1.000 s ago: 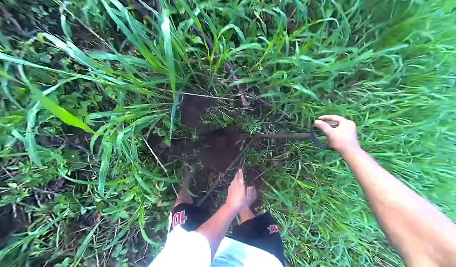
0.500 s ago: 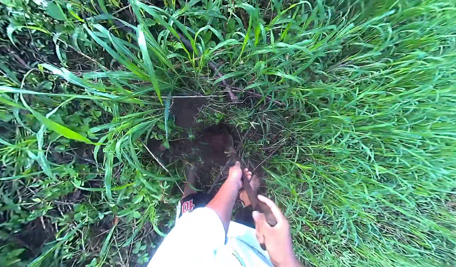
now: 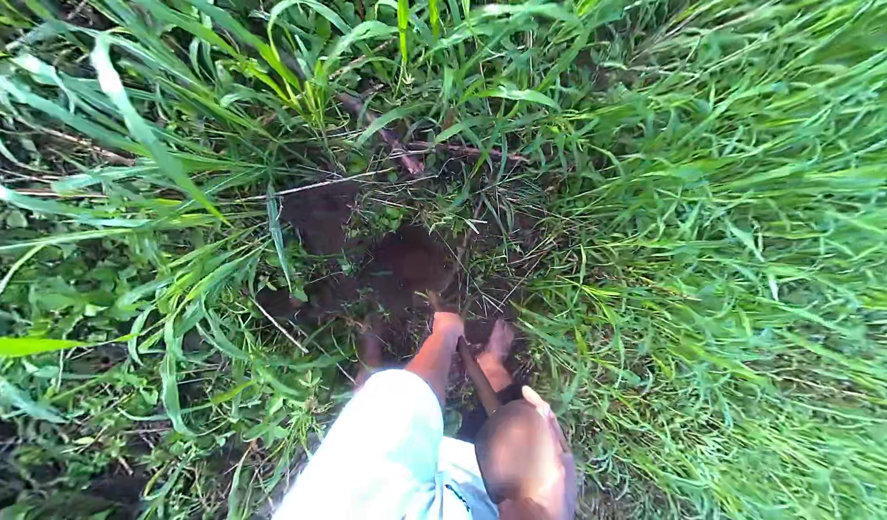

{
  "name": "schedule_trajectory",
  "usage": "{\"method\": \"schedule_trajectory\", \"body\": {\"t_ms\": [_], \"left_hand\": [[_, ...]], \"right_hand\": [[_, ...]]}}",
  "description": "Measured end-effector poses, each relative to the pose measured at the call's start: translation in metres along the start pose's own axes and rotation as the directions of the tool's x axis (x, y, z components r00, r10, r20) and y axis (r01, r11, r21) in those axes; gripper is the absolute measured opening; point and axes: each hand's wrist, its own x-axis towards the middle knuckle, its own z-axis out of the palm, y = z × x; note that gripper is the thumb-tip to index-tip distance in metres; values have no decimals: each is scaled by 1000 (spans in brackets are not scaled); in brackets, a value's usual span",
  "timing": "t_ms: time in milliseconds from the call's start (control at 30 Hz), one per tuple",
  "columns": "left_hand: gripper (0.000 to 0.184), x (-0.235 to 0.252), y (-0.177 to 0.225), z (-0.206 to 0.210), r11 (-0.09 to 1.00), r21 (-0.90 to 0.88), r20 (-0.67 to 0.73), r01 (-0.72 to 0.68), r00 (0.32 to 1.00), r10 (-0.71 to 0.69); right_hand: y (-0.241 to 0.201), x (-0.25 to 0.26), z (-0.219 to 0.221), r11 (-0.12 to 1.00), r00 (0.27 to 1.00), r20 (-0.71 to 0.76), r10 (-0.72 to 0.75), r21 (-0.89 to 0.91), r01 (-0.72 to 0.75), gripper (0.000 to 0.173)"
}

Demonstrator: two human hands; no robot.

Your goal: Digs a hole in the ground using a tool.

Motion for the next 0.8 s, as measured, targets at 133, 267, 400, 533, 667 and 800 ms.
{"method": "schedule_trajectory", "body": {"t_ms": [133,267,400,533,667,800], "left_hand": [[34,31,9,32,922,386,-22,-17,999,27],[35,49,0,74,911,411,-99,33,995,9],[41,69,-6,117,926,371,-205,66,979,12],[46,94,-10,146,941,322,-297,101,955,-1],[50,126,-33,185,950,296,-426,102,904,36],[51,136,-22,200,921,361,-467,145,883,44]], "right_hand": [[-2,35,-47,995,999,-39,-1,-98,-3,45],[-15,59,-106,988,997,-75,22,-151,-33,45],[-20,91,-170,977,994,-107,24,-210,-46,41],[-4,123,-224,982,996,-86,2,-186,-18,38],[26,159,-298,981,993,-106,-50,-193,28,37],[27,181,-316,979,987,-157,36,-191,-66,38]]}}
